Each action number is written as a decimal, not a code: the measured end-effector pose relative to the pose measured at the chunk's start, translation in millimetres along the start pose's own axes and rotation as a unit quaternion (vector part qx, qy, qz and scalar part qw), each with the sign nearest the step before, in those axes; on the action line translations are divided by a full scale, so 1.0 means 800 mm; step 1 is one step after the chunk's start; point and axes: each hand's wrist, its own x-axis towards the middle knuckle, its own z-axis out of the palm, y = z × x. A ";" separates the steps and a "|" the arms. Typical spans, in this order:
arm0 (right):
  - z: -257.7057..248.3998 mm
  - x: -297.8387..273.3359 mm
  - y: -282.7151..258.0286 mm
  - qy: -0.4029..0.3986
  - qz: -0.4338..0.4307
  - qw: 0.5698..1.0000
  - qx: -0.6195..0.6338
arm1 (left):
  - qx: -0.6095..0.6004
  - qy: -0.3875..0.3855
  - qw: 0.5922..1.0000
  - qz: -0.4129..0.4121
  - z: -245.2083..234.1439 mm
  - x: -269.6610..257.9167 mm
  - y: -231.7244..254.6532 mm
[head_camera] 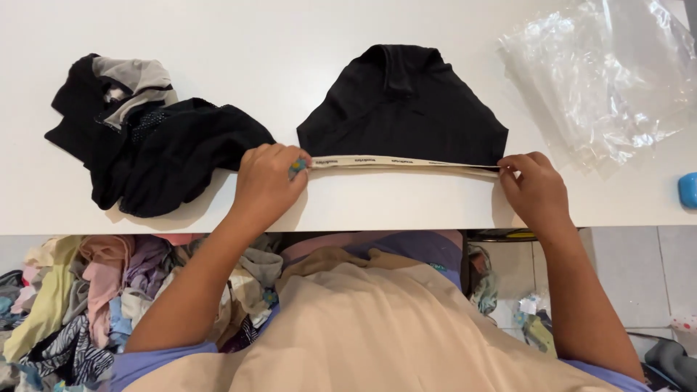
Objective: Folding clothing items and packing them into individual plastic bags on a low table.
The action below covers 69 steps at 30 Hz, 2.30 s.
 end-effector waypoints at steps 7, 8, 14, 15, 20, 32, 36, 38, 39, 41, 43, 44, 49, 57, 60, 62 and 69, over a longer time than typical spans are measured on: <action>-0.039 0.001 -0.021 -0.161 0.017 0.980 -0.116 | -0.063 -0.156 0.985 -0.026 -0.051 -0.013 0.026; -0.042 0.003 -0.018 -0.195 0.000 0.971 -0.141 | -0.089 -0.238 0.966 -0.051 -0.058 -0.011 0.025; -0.027 0.073 -0.099 0.033 -0.191 0.981 -0.024 | -0.160 -0.059 0.971 -0.169 -0.054 0.019 0.015; -0.010 0.095 -0.115 0.034 -0.193 0.980 -0.023 | -0.159 -0.058 0.971 -0.170 -0.040 0.025 0.015; 0.094 0.202 -0.155 0.114 -0.313 0.942 0.033 | 0.129 0.094 0.984 -0.083 0.029 0.024 0.007; 0.033 0.147 -0.185 0.192 -0.300 0.934 0.041 | 0.031 0.166 0.982 -0.084 0.012 0.012 0.022; 0.090 0.081 -0.134 0.249 -0.336 0.901 -0.114 | 0.033 0.144 0.980 -0.135 0.033 0.006 0.016; 0.101 0.034 -0.145 0.149 -0.338 0.924 -0.098 | 0.008 0.144 0.978 -0.150 0.032 0.002 0.023; 0.094 0.028 -0.154 0.149 -0.338 0.924 -0.097 | 0.009 0.144 0.978 -0.151 0.030 0.001 0.025; 0.079 0.016 -0.172 0.113 -0.332 0.932 -0.093 | -0.016 0.136 0.975 -0.173 0.026 -0.001 0.031; 0.072 0.015 -0.177 0.129 -0.327 0.934 -0.066 | -0.055 0.124 0.970 -0.203 0.019 -0.003 0.036; 0.069 0.016 -0.179 0.145 -0.321 0.935 -0.040 | -0.094 0.110 0.962 -0.232 0.015 -0.004 0.038; 0.106 0.017 -0.175 0.178 -0.341 0.922 -0.027 | -0.163 0.105 0.944 -0.266 0.006 0.000 0.041; 0.060 0.002 -0.122 0.173 -0.248 0.928 0.219 | -0.246 0.118 0.931 -0.243 -0.001 0.051 0.070; 0.035 -0.006 -0.096 0.201 -0.202 0.918 0.276 | -0.296 0.064 0.929 -0.211 0.015 0.083 0.117; 0.024 -0.013 -0.080 0.199 -0.117 0.939 0.254 | -0.281 -0.010 0.949 -0.140 0.035 0.104 0.150; 0.025 -0.025 -0.043 0.197 -0.038 0.951 0.235 | -0.212 -0.141 0.966 -0.044 0.123 0.123 0.180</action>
